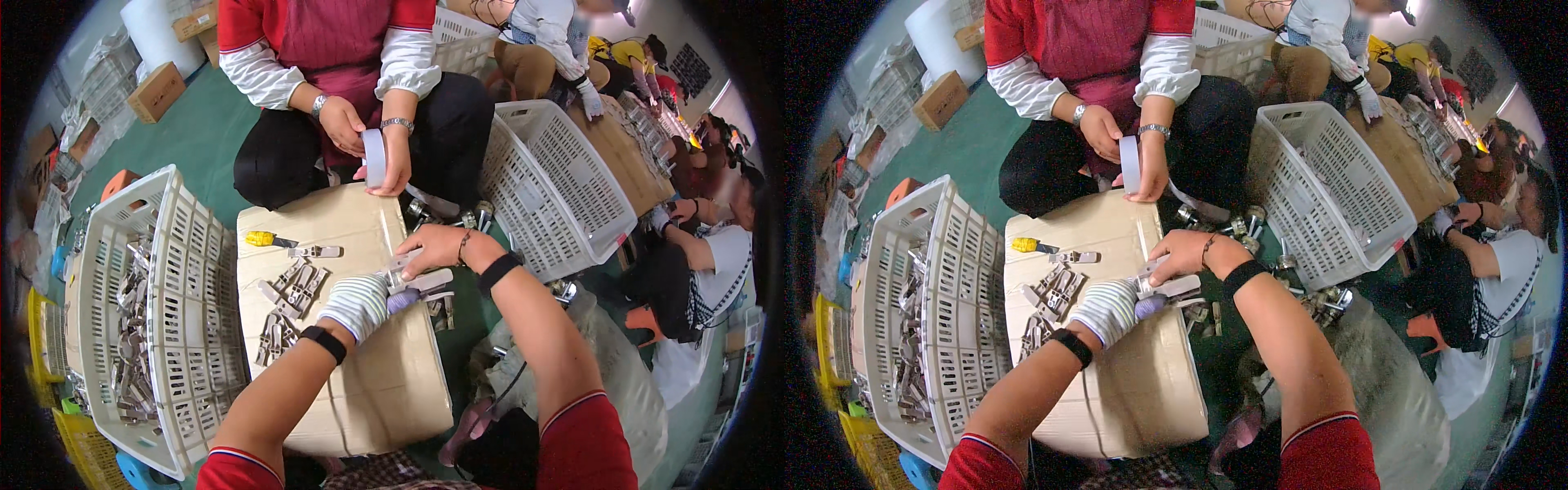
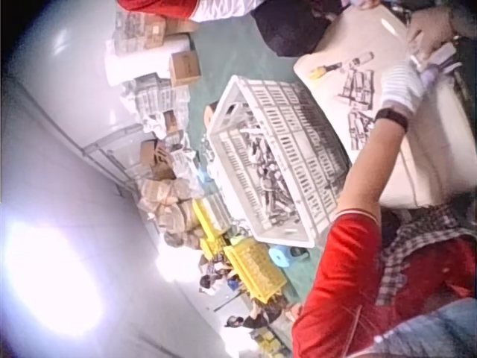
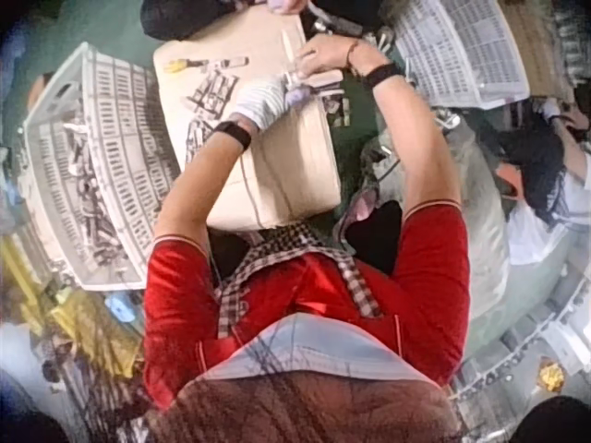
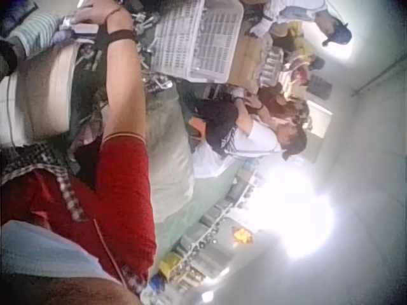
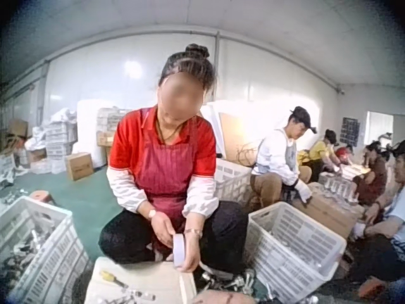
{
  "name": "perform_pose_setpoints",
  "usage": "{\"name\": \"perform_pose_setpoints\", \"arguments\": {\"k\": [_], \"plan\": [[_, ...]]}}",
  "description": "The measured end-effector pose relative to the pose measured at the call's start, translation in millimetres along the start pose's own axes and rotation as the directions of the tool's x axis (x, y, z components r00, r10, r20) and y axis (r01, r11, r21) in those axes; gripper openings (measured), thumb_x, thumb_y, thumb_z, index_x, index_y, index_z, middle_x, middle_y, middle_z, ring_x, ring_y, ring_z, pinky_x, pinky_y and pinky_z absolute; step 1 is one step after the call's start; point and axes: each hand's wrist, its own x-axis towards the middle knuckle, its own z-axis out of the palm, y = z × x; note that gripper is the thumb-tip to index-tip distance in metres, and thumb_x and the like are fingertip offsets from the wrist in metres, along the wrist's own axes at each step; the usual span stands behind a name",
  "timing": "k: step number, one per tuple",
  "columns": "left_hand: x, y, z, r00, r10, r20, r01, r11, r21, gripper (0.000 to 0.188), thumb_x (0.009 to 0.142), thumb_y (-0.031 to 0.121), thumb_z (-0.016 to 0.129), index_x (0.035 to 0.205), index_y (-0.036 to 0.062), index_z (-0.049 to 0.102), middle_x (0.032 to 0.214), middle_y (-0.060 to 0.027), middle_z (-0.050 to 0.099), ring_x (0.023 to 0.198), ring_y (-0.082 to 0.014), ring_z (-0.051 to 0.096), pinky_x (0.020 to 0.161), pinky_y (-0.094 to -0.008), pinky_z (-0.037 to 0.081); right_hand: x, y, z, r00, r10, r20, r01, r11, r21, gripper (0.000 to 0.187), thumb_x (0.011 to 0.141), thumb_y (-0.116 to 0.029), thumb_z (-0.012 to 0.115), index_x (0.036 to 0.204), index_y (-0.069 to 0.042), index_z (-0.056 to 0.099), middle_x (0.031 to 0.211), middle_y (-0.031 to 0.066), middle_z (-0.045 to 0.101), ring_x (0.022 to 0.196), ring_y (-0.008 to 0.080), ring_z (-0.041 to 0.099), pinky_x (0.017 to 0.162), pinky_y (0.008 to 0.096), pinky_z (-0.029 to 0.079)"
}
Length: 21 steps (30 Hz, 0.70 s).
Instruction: Assembling and inspecting metal hardware components (cabinet hinges/brackets) in a manufacturing facility.
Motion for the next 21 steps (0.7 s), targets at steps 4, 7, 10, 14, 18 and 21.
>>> {"name": "perform_pose_setpoints", "arguments": {"k": [4,7,10,14,18,21], "plan": [[10.3,3.0,-14.7,0.994,-0.036,0.1,0.033,0.999,0.035,0.055,0.084,0.055,0.043,0.095,0.0034,0.06,0.079,-0.0233,0.061,0.076,-0.0389,0.058,0.068,-0.0417,0.045,6.4,16.9,-6.0,0.978,-0.144,-0.15,0.111,0.972,-0.207,0.058,0.064,-0.045,0.072,0.106,-0.007,0.062,0.109,0.0125,0.059,0.103,0.0254,0.053,0.092,0.0372,0.036],[21.9,-13.0,-9.1,0.999,0.04,0.034,-0.034,0.987,-0.156,0.061,0.083,0.061,0.037,0.103,0.0073,0.058,0.083,-0.0236,0.061,0.082,-0.0388,0.058,0.072,-0.0427,0.045,-14.4,6.0,-6.7,0.889,-0.269,-0.372,0.19,0.953,-0.236,0.059,0.066,-0.045,0.071,0.113,-0.012,0.059,0.116,0.0074,0.054,0.11,0.0216,0.048,0.102,0.0472,0.021],[36.3,-30.4,-1.7,0.986,0.15,-0.072,-0.164,0.949,-0.271,0.06,0.084,0.06,0.037,0.102,0.0064,0.058,0.084,-0.0243,0.061,0.083,-0.039,0.057,0.072,-0.0428,0.045,-32.9,-8.3,12.8,0.832,-0.445,-0.332,0.191,0.791,-0.581,0.066,0.063,-0.044,0.072,0.119,-0.014,0.053,0.116,0.0065,0.054,0.112,0.0213,0.048,0.105,0.0512,0.016],[57.7,-45.9,-5.5,0.966,0.257,-0.032,-0.258,0.954,-0.154,0.058,0.085,0.057,0.037,0.1,0.0046,0.058,0.086,-0.0255,0.06,0.084,-0.0391,0.058,0.072,-0.0428,0.045,-23.1,-19.7,20.3,0.847,-0.366,-0.385,0.014,0.739,-0.674,0.071,0.06,-0.04,0.074,0.12,-0.012,0.05,0.117,0.005,0.055,0.111,0.0211,0.049,0.106,0.0539,0.011],[61.5,-52.3,-8.1,0.974,0.227,-0.026,-0.227,0.974,0.007,0.056,0.087,0.054,0.038,0.099,0.0029,0.058,0.087,-0.0266,0.06,0.085,-0.0391,0.058,0.073,-0.0429,0.044,-9.5,-18.3,0.4,0.92,-0.199,-0.338,-0.036,0.814,-0.579,0.066,0.058,-0.041,0.074,0.114,-0.01,0.055,0.112,0.0062,0.059,0.109,0.0223,0.05,0.106,0.0542,0.012],[46.0,-24.5,-24.9,0.997,0.043,-0.062,-0.042,0.999,0.015,0.06,0.084,0.058,0.04,0.099,0.003,0.058,0.086,-0.0256,0.06,0.083,-0.0382,0.059,0.074,-0.0434,0.045,1.5,-13.0,-15.4,0.953,-0.118,-0.28,-0.032,0.878,-0.478,0.064,0.059,-0.042,0.074,0.112,-0.009,0.057,0.107,0.0084,0.061,0.104,0.0251,0.054,0.106,0.0543,0.012]]}}
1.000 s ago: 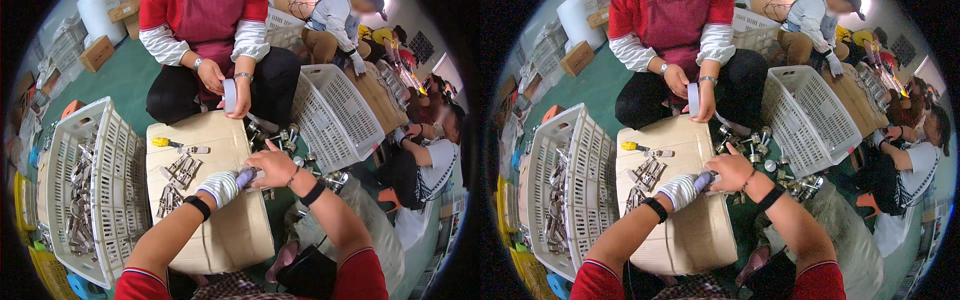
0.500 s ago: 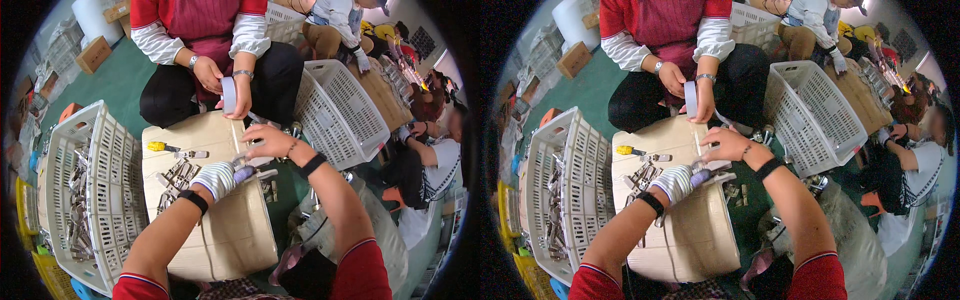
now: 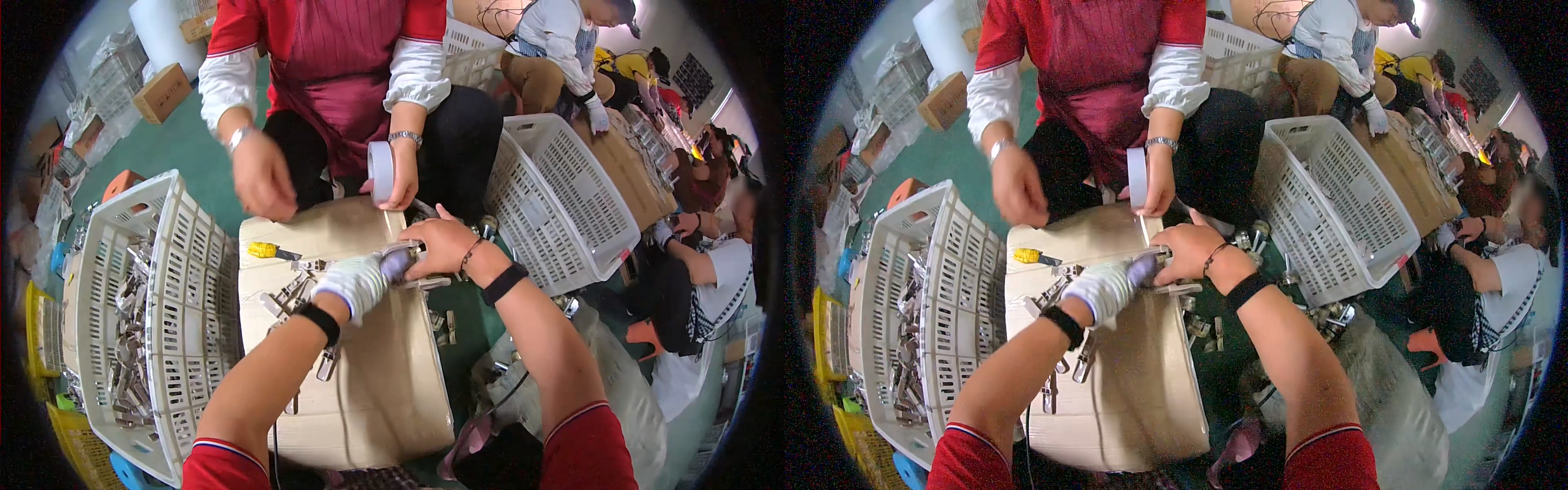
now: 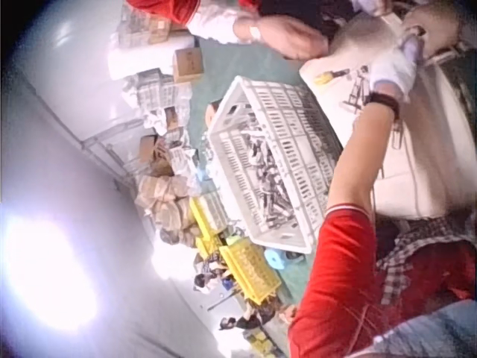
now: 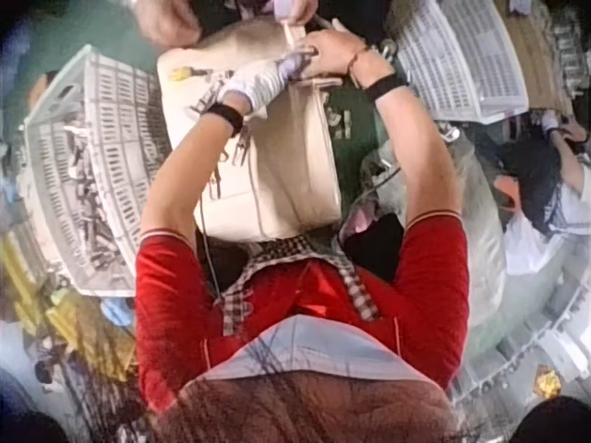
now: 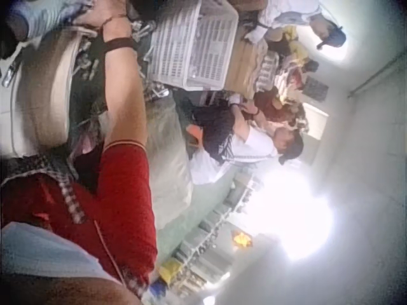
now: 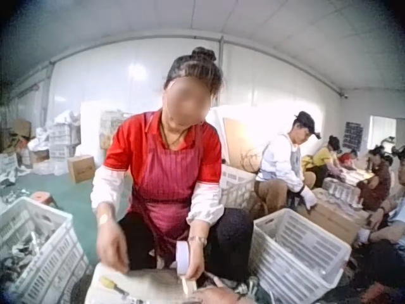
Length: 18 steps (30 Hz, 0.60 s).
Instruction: Assembling and inspecting metal hardware components (cabinet hinges/brackets) in a manufacturing facility.
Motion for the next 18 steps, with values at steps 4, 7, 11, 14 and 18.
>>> {"name": "perform_pose_setpoints", "arguments": {"k": [4,7,11,14,18], "plan": [[-10.6,5.9,10.0,0.973,0.08,-0.214,-0.015,0.957,0.288,0.063,0.077,0.061,0.05,0.098,0.0023,0.059,0.077,-0.0216,0.061,0.077,-0.0364,0.06,0.073,-0.0419,0.045,22.0,9.9,-4.9,0.994,0.04,0.1,-0.058,0.98,0.189,0.065,0.059,-0.044,0.072,0.11,-0.006,0.059,0.099,0.0144,0.063,0.093,0.0268,0.059,0.093,0.0392,0.035],[6.1,4.8,-1.1,0.999,-0.024,-0.032,0.03,0.98,0.199,0.061,0.078,0.06,0.049,0.104,0.005,0.058,0.082,-0.0222,0.061,0.081,-0.0352,0.059,0.073,-0.041,0.045,33.9,26.3,-2.3,0.988,0.066,0.141,-0.107,0.945,0.308,0.067,0.058,-0.046,0.072,0.109,-0.005,0.06,0.096,0.0161,0.063,0.089,0.0266,0.06,0.083,0.0328,0.043],[13.8,-3.0,-15.0,0.995,-0.06,0.08,0.048,0.99,0.135,0.057,0.08,0.059,0.047,0.109,0.0108,0.057,0.089,-0.0193,0.062,0.084,-0.0342,0.059,0.073,-0.0404,0.045,40.7,19.5,-14.0,0.996,0.029,0.08,-0.048,0.968,0.246,0.069,0.061,-0.048,0.07,0.114,-0.007,0.057,0.109,0.0139,0.059,0.101,0.0268,0.055,0.093,0.0422,0.037],[17.8,-18.3,-6.7,0.991,0.085,-0.103,-0.082,0.996,0.037,0.055,0.081,0.056,0.049,0.102,0.0064,0.059,0.082,-0.0213,0.062,0.079,-0.0376,0.058,0.07,-0.0413,0.046,34.9,10.1,-10.0,0.987,-0.052,-0.154,0.058,0.998,0.028,0.076,0.061,-0.053,0.068,0.121,-0.01,0.052,0.122,0.0094,0.051,0.117,0.0265,0.045,0.102,0.0594,0.014],[21.8,-23.9,-7.1,0.98,0.135,-0.144,-0.133,0.991,0.023,0.054,0.082,0.054,0.047,0.099,0.0045,0.059,0.078,-0.0233,0.061,0.076,-0.0381,0.059,0.069,-0.042,0.046,6.9,-8.5,3.5,0.924,-0.248,-0.291,0.175,0.951,-0.256,0.076,0.057,-0.049,0.073,0.118,-0.008,0.052,0.12,0.0071,0.052,0.118,0.0233,0.043,0.104,0.0547,0.017]]}}
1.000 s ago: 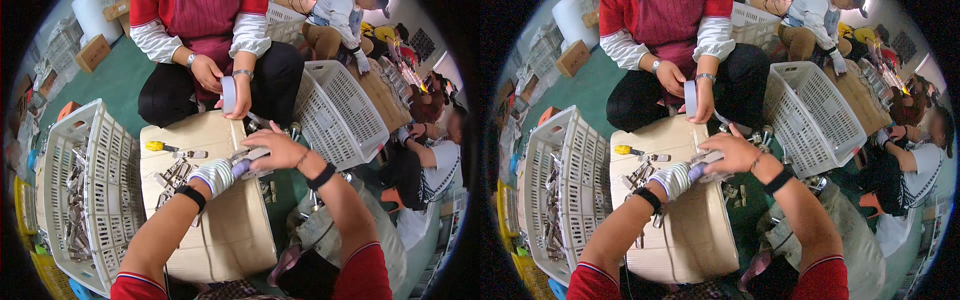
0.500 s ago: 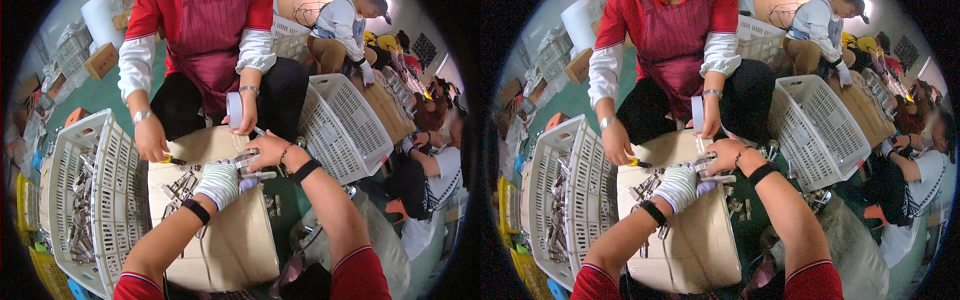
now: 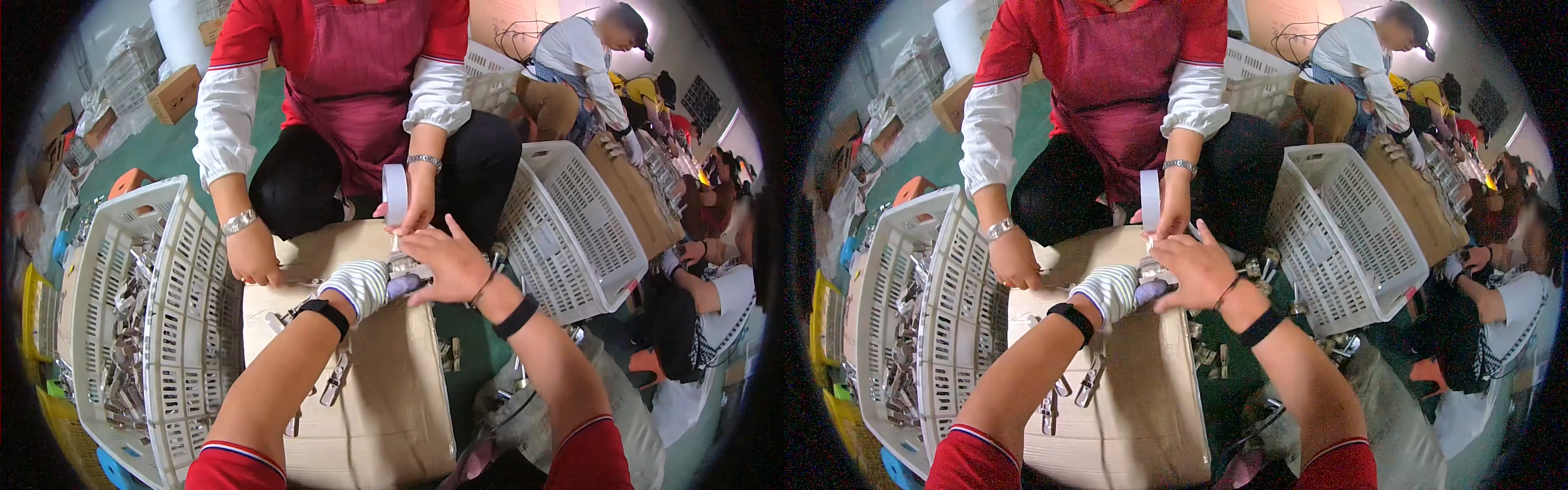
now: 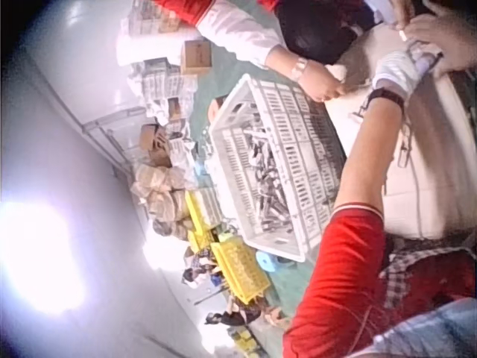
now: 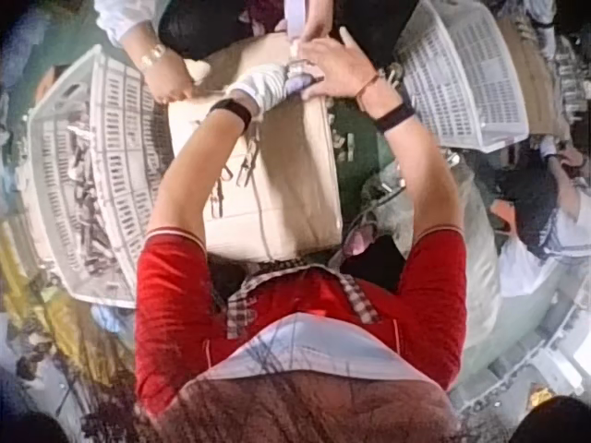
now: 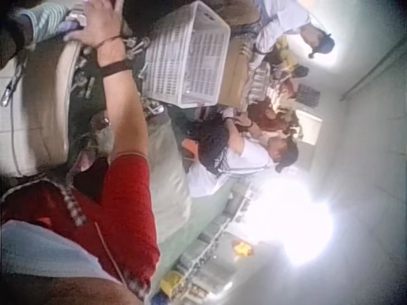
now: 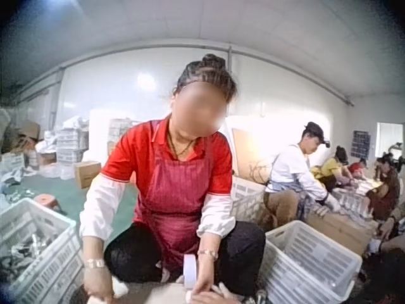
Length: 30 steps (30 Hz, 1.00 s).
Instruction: Assembling and inspecting metal hardware components (cabinet hinges/brackets) in a manufacturing facility.
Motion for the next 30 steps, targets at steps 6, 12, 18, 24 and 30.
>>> {"name": "perform_pose_setpoints", "arguments": {"k": [6,12,18,24,30], "plan": [[4.1,6.4,-6.7,0.983,-0.086,0.16,0.07,0.992,0.101,0.058,0.083,0.06,0.039,0.097,0.0081,0.061,0.076,-0.022,0.061,0.074,-0.0367,0.06,0.067,-0.042,0.047,-3.8,-9.4,10.5,0.996,0.014,-0.085,-0.021,0.996,-0.084,0.073,0.053,-0.032,0.079,0.116,-0.006,0.052,0.118,0.0066,0.052,0.117,0.0215,0.042,0.106,0.0479,0.021],[0.8,0.6,0.9,0.991,-0.073,0.115,0.064,0.994,0.086,0.06,0.083,0.062,0.038,0.093,0.0076,0.062,0.074,-0.021,0.061,0.072,-0.0369,0.06,0.066,-0.0421,0.046,-5.1,-11.2,12.1,0.993,0.012,-0.119,-0.017,0.999,-0.034,0.072,0.053,-0.029,0.079,0.115,-0.006,0.053,0.117,0.0081,0.052,0.114,0.0237,0.044,0.105,0.0449,0.024],[0.8,3.8,-4.6,0.975,-0.113,0.19,0.102,0.992,0.068,0.063,0.08,0.064,0.037,0.11,0.0131,0.056,0.091,-0.0175,0.063,0.085,-0.0332,0.06,0.075,-0.039,0.046,-3.9,-11.1,12.6,0.992,0.016,-0.128,-0.017,1.0,-0.01,0.072,0.051,-0.027,0.08,0.114,-0.006,0.053,0.116,0.0083,0.052,0.113,0.024,0.045,0.104,0.0439,0.027],[-1.0,1.2,-0.7,0.991,-0.057,0.124,0.051,0.998,0.044,0.053,0.084,0.057,0.04,0.102,0.011,0.059,0.079,-0.02,0.062,0.076,-0.0359,0.06,0.069,-0.0401,0.046,-4.8,-11.0,15.3,0.989,0.028,-0.144,-0.029,1.0,-0.004,0.071,0.051,-0.027,0.08,0.113,-0.006,0.054,0.116,0.0076,0.052,0.113,0.0236,0.045,0.104,0.0434,0.027],[3.1,-4.4,8.2,0.975,-0.124,0.186,0.109,0.99,0.09,0.064,0.081,0.064,0.035,0.11,0.0111,0.057,0.093,-0.0174,0.063,0.088,-0.0325,0.06,0.077,-0.0396,0.046,-6.8,-13.7,15.1,0.991,0.047,-0.121,-0.049,0.999,-0.013,0.07,0.053,-0.028,0.079,0.114,-0.008,0.053,0.117,0.0072,0.051,0.114,0.0229,0.044,0.104,0.0428,0.027]]}}
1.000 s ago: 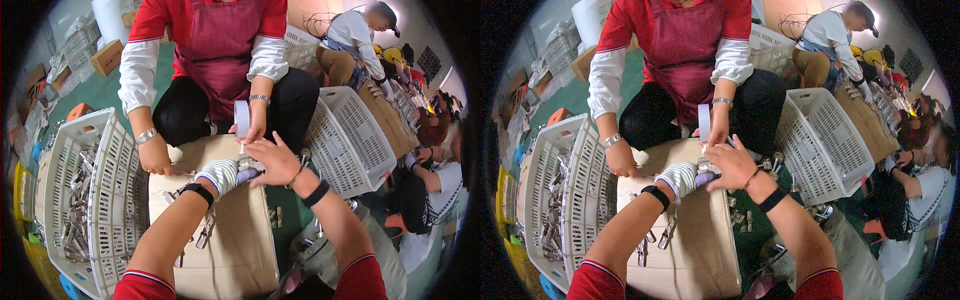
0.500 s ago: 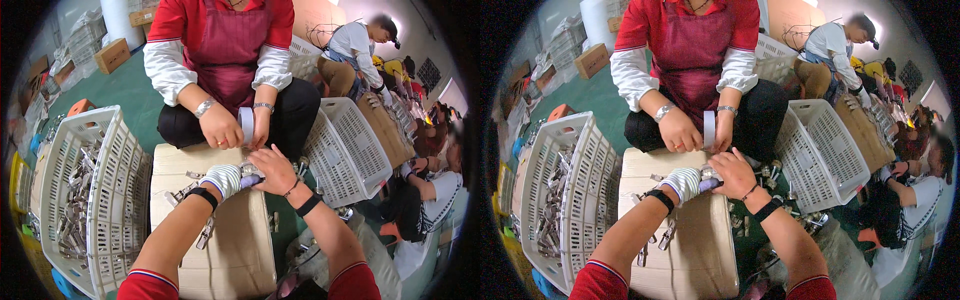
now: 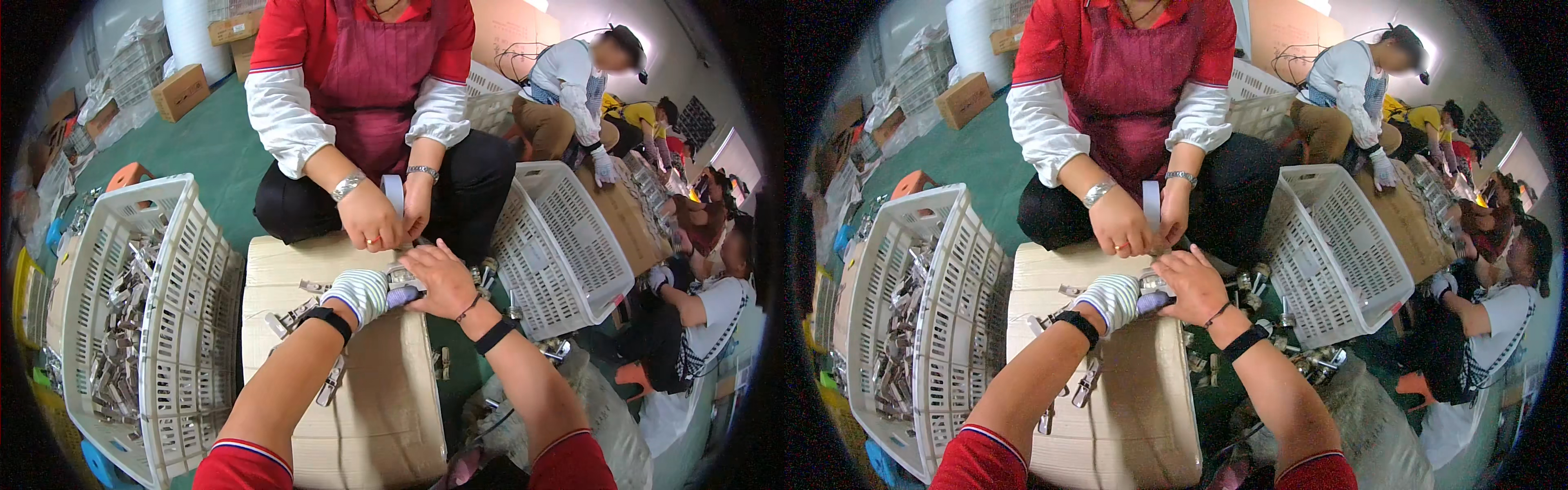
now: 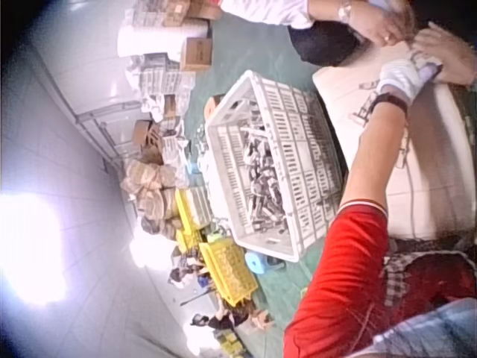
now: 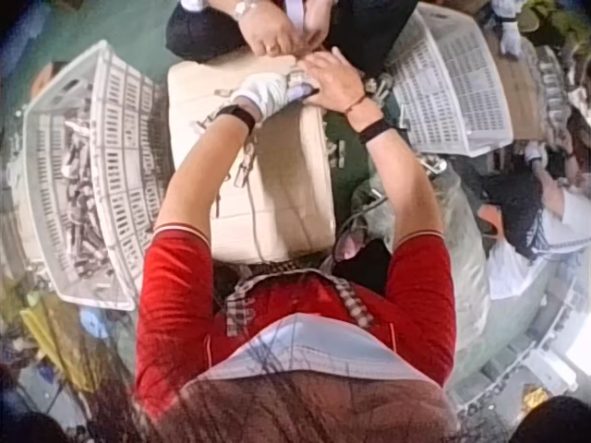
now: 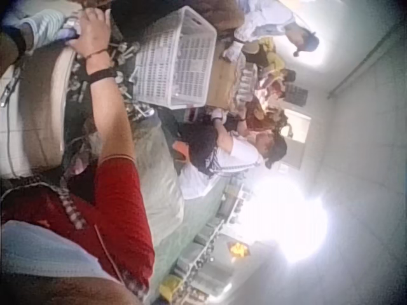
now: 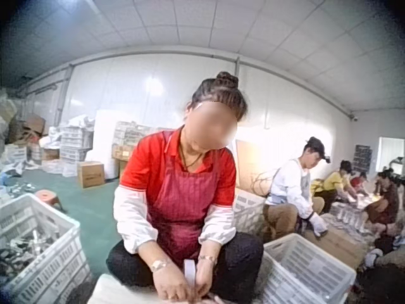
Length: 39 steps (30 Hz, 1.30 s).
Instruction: Assembling and inspecting metal hardware components (cabinet hinges/brackets) in a manufacturing facility.
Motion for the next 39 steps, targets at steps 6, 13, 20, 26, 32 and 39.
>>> {"name": "perform_pose_setpoints", "arguments": {"k": [6,13,20,26,32,39], "plan": [[-7.5,12.3,-4.5,1.0,-0.023,-0.001,0.023,0.999,0.044,0.066,0.082,0.065,0.032,0.108,0.0097,0.058,0.092,-0.0197,0.063,0.087,-0.0342,0.06,0.077,-0.0404,0.046,-6.7,-3.3,-8.1,0.999,0.018,0.051,-0.014,0.998,-0.067,0.073,0.055,-0.033,0.078,0.119,-0.011,0.051,0.125,0.0043,0.049,0.121,0.0225,0.039,0.107,0.0469,0.018],[-73.0,60.3,-29.3,0.998,-0.005,0.058,0.038,0.804,-0.593,0.069,0.086,0.064,0.02,0.088,0.0074,0.06,0.058,-0.0025,0.051,0.049,-0.0138,0.047,0.046,-0.0284,0.035,-40.2,-38.7,-86.3,0.992,0.093,-0.083,-0.097,0.994,-0.044,0.077,0.065,-0.045,0.069,0.129,-0.011,0.042,0.136,0.0088,0.038,0.127,0.0252,0.034,0.105,0.0548,0.011],[-155.7,121.6,-59.0,0.934,0.002,0.358,0.357,0.058,-0.932,0.087,0.057,0.092,0.018,0.061,0.0119,0.051,0.045,0.0005,0.042,0.031,-0.0129,0.033,0.031,-0.0269,0.026,-112.2,-109.9,-166.0,0.743,0.597,-0.303,0.031,0.42,0.907,0.063,0.088,-0.024,0.055,0.136,0.001,0.023,0.141,0.0199,0.025,0.132,0.0261,0.023,0.106,0.0342,0.023],[-241.7,162.9,-59.6,0.983,0.12,0.136,0.156,-0.176,-0.972,0.088,0.053,0.093,0.02,0.067,0.0114,0.051,0.043,0.0007,0.036,0.032,-0.0145,0.032,0.032,-0.0268,0.027,-165.5,-212.3,-165.9,0.775,0.577,-0.26,0.08,0.318,0.945,0.06,0.094,-0.025,0.042,0.137,0.006,0.014,0.144,0.019,0.018,0.134,0.0235,0.017,0.108,0.0315,0.015],[-291.9,191.5,-32.6,0.991,-0.016,-0.136,-0.137,-0.226,-0.965,0.086,0.066,0.085,0.026,0.108,0.0159,0.055,0.056,0.0033,0.046,0.045,-0.0114,0.042,0.039,-0.0229,0.032,-178.9,-282.7,-155.8,0.847,0.433,-0.309,0.16,0.347,0.924,0.063,0.095,-0.027,0.039,0.138,0.006,0.007,0.146,0.0174,0.011,0.135,0.0227,0.012,0.108,0.0307,0.01],[-302.6,183.9,-7.6,0.994,0.106,0.04,0.078,-0.388,-0.918,0.082,0.061,0.088,0.028,0.089,0.0156,0.054,0.045,0.0048,0.032,0.037,-0.0101,0.029,0.036,-0.0232,0.023,-172.4,-279.3,-132.0,0.837,0.477,-0.269,0.203,0.186,0.961,0.069,0.092,-0.03,0.047,0.136,0.009,0.012,0.14,0.0219,0.025,0.129,0.0223,0.027,0.104,0.0299,0.023]]}}
